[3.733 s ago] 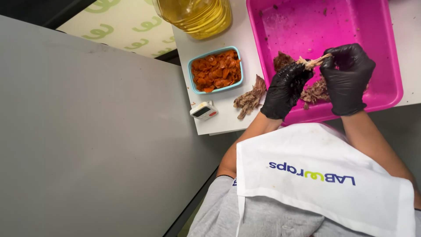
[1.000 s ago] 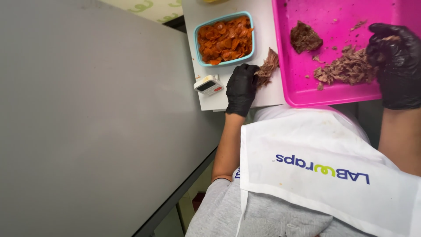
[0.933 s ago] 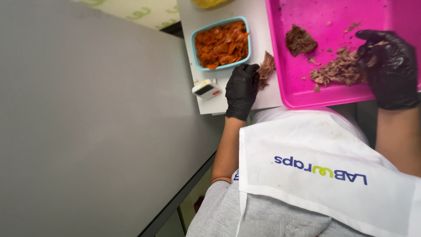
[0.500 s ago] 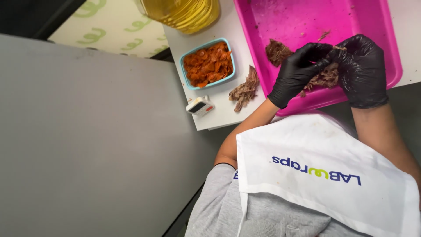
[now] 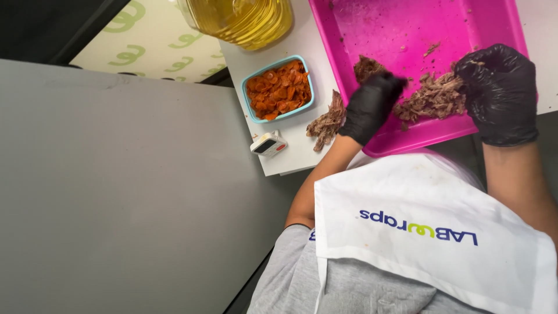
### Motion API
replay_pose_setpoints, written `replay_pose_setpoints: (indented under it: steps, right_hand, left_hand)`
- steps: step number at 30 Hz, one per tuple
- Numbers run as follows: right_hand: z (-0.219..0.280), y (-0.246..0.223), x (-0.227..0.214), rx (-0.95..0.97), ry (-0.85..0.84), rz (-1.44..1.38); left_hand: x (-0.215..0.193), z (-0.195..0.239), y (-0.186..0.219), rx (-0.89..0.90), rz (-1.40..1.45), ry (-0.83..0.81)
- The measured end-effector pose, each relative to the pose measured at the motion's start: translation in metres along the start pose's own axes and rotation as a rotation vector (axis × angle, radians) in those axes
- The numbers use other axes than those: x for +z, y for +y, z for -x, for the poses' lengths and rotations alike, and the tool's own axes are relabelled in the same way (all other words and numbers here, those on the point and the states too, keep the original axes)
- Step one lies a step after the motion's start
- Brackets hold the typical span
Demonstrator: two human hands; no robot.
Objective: Shredding cooked meat into smaller pieces by hand.
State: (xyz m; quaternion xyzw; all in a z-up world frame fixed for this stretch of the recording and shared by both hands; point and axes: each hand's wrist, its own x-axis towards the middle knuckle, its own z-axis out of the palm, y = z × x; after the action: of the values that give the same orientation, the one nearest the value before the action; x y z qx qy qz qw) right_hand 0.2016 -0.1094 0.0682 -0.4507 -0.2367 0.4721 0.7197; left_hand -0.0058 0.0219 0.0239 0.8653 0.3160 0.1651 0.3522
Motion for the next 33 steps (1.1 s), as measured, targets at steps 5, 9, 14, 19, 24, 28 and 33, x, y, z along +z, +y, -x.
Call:
replay_pose_setpoints:
  steps: [5, 9, 14, 19, 24, 28, 33]
  right_hand:
    - [-0.004, -0.030, 0.030, 0.009, -0.028, 0.077]
    - [-0.003, -0.039, 0.042, 0.039, -0.062, 0.238]
    - [-0.004, -0.019, 0.043, -0.002, -0.035, 0.273]
    - [-0.006, -0.016, 0.055, 0.004, -0.004, 0.351]
    - [-0.009, -0.007, 0.053, 0.030, -0.045, 0.314]
    - [-0.007, -0.015, 0.067, 0.084, -0.063, 0.211]
    - [-0.008, -0.017, 0.075, 0.099, -0.033, 0.086]
  left_hand:
    - [-0.008, 0.009, 0.026, 0.131, -0.062, -0.163]
    - [-0.036, 0.006, 0.048, 0.120, 0.168, 0.155]
    - [-0.053, -0.004, 0.074, 0.065, 0.385, 0.256]
    - [-0.028, -0.007, 0.056, -0.045, 0.425, 0.173]
    - [-0.003, -0.001, 0.037, -0.149, 0.871, 0.182]
    - [-0.004, -0.003, 0.012, -0.147, 1.304, 0.118]
    - [-0.013, 0.002, 0.010, -0.188, 1.425, 0.078]
